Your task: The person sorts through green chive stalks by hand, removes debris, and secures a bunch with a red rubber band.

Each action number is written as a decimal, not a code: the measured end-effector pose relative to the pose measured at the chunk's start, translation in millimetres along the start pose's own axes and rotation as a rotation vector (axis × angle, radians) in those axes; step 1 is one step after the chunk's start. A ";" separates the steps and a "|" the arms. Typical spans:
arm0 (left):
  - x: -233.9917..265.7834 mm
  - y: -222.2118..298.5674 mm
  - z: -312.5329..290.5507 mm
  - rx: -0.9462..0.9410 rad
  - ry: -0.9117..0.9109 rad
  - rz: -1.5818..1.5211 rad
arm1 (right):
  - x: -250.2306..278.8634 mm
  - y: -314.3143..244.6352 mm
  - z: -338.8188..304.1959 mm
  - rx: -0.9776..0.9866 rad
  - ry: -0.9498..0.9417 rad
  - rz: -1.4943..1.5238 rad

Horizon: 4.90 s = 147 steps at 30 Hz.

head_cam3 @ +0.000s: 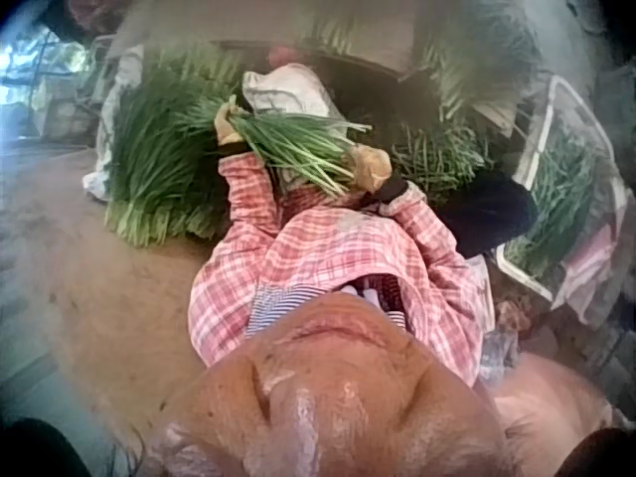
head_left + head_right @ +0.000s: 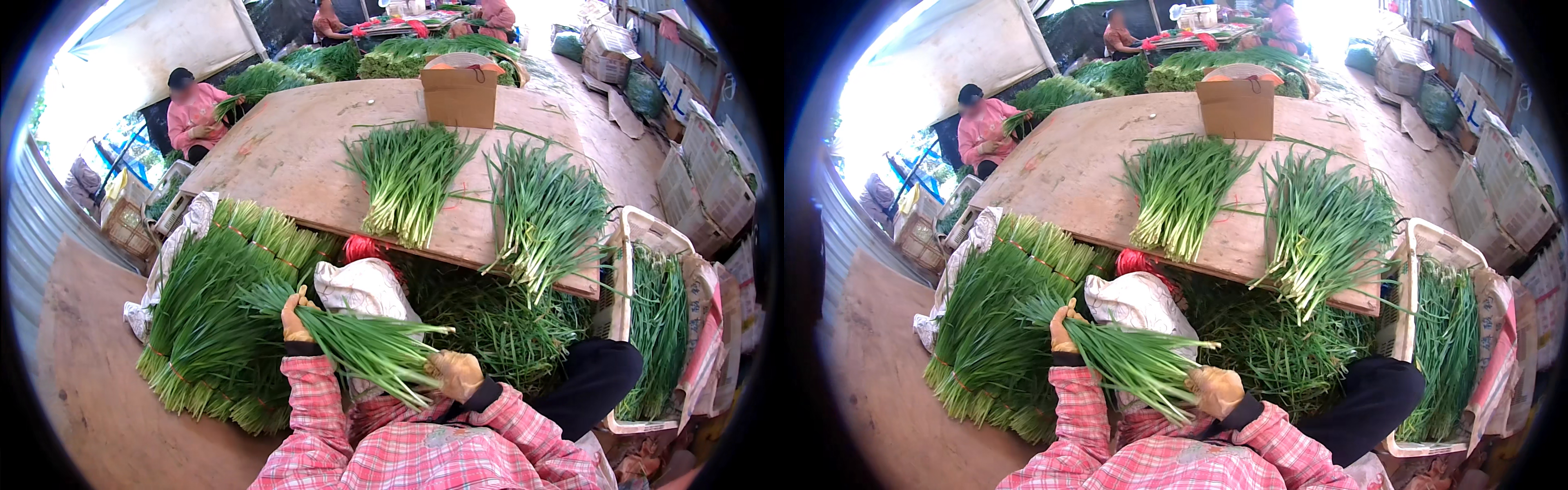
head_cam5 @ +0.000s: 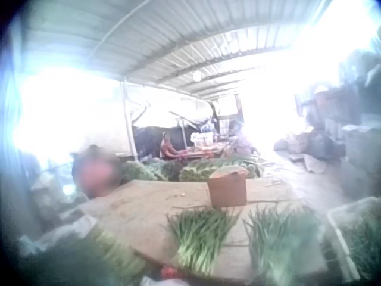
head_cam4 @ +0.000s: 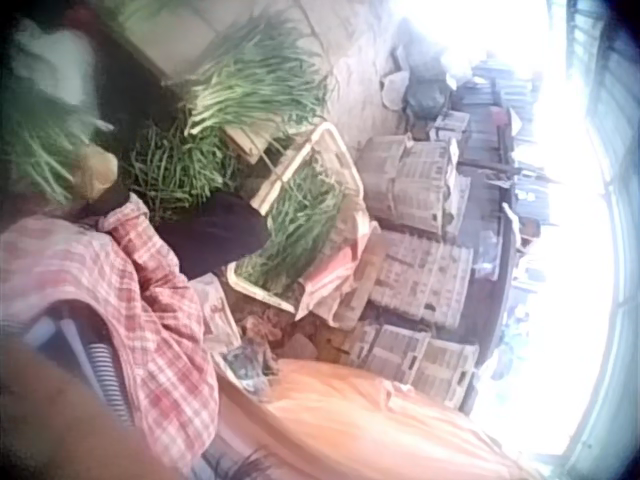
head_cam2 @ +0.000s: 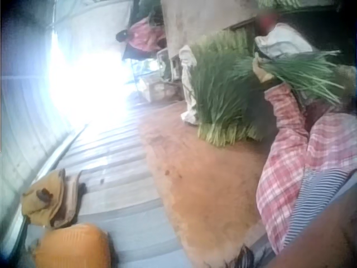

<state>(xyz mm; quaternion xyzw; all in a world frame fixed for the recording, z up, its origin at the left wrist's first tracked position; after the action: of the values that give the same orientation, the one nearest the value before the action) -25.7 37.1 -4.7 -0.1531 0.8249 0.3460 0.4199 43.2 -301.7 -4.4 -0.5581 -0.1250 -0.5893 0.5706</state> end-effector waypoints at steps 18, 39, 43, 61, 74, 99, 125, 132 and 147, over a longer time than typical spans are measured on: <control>-15.3 14.7 -7.5 0.470 -0.770 -0.481 | 50.0 -9.3 -13.7 -0.493 0.014 0.987; -66.6 32.5 -66.3 0.210 -0.937 -0.408 | 73.2 -16.7 -16.0 -0.074 -0.020 -0.032; -69.2 36.8 -72.4 0.086 -1.085 -0.498 | 73.0 19.2 -56.8 -0.754 0.212 0.623; -114.6 31.1 -81.5 0.202 -1.181 -0.241 | -5.1 18.0 51.4 -0.002 -0.439 1.024; -175.8 52.1 -33.8 0.217 -0.945 0.108 | 72.5 85.8 -56.6 -0.736 -0.041 0.732; -302.0 -142.3 -159.7 0.437 -1.021 0.595 | 77.2 34.4 70.6 -0.106 0.024 1.578; -14.8 -172.9 -110.4 0.991 -0.522 0.500 | 36.0 49.4 -31.9 -0.843 -0.044 1.036; -2.4 -185.3 -115.2 1.010 -0.445 0.428 | 12.1 23.5 -24.4 -0.850 0.101 0.934; -6.7 -186.6 -125.4 0.636 -0.525 0.894 | 19.9 23.8 -11.6 -0.831 0.046 0.727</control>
<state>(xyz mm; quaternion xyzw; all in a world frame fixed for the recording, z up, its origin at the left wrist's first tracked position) 6.1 -184.0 -30.7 0.4316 0.7410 0.2518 0.4486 62.0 -328.9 -4.2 -0.7306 0.3310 -0.3662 0.4717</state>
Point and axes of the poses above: each hand's wrist, its own z-axis towards the middle knuckle, its own x-axis out of the back of the hand, y = z × x, the point moved 1 cm from there along z, towards the middle knuckle, and after that the axes turned 12 degrees about -z, right-handed, at the moved point
